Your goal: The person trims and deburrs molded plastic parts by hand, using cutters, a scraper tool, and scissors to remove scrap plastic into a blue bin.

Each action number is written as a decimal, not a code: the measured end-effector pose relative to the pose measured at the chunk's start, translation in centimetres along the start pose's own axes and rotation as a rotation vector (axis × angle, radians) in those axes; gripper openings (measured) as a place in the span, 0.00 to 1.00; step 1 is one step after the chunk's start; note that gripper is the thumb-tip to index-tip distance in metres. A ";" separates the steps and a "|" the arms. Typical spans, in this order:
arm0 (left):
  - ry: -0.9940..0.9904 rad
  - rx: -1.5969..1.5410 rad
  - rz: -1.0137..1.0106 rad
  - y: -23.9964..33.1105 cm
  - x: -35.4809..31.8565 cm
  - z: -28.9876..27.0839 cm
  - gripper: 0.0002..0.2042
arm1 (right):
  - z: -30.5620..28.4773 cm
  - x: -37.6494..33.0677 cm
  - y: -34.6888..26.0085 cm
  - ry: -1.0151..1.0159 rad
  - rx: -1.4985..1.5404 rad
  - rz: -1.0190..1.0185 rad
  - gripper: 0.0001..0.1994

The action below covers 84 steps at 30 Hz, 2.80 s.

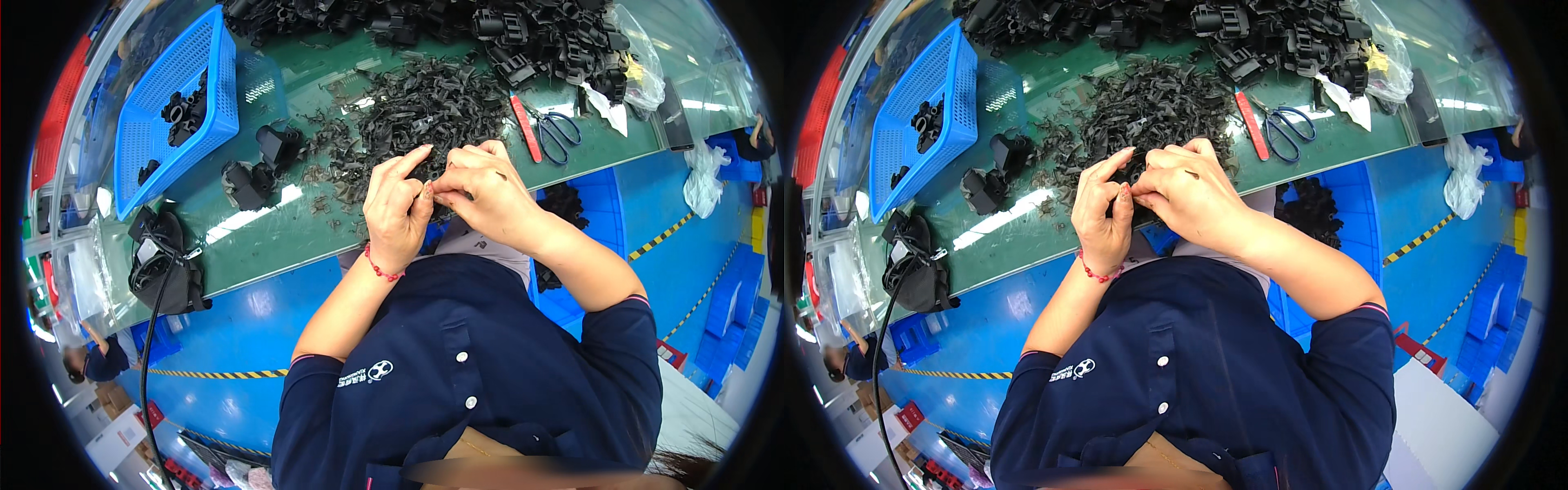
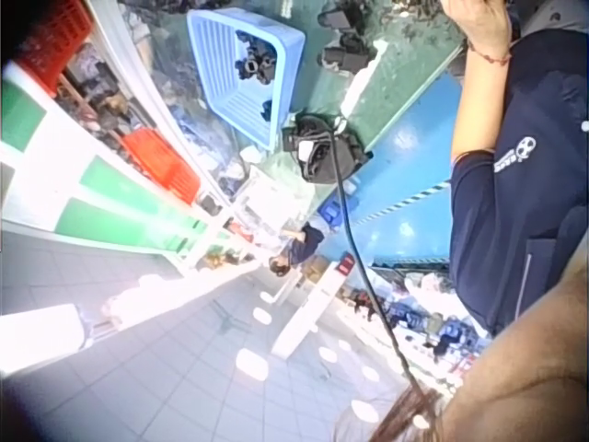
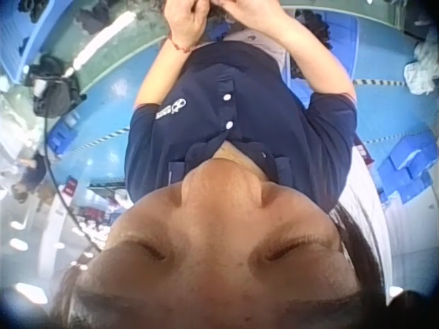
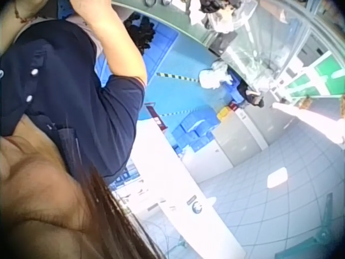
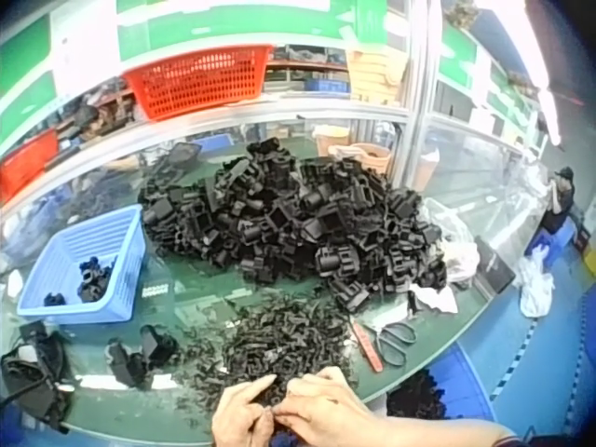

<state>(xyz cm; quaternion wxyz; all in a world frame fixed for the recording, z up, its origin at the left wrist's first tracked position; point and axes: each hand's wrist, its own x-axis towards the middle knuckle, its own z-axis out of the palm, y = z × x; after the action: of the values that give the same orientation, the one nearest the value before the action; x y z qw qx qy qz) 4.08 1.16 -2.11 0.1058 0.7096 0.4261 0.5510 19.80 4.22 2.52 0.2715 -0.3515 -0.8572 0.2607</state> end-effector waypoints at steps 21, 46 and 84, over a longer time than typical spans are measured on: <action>0.165 -1.090 -0.964 1.7 1.4 -0.7 0.10 | -0.5 0.4 -0.8 0.276 0.676 0.266 0.04; 0.013 -0.061 -0.181 0.9 0.6 -0.1 0.05 | -2.2 1.0 -0.4 0.019 -0.261 -0.252 0.05; 0.092 -0.935 -0.890 0.2 0.4 0.8 0.11 | -1.3 0.3 -0.5 0.336 0.081 -0.015 0.04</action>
<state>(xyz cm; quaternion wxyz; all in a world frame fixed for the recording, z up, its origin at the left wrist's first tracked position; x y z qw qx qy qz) 4.90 1.59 -2.03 0.6035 0.3200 0.3987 0.6119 20.22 4.46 3.84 0.4267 -0.3724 -0.7912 0.2308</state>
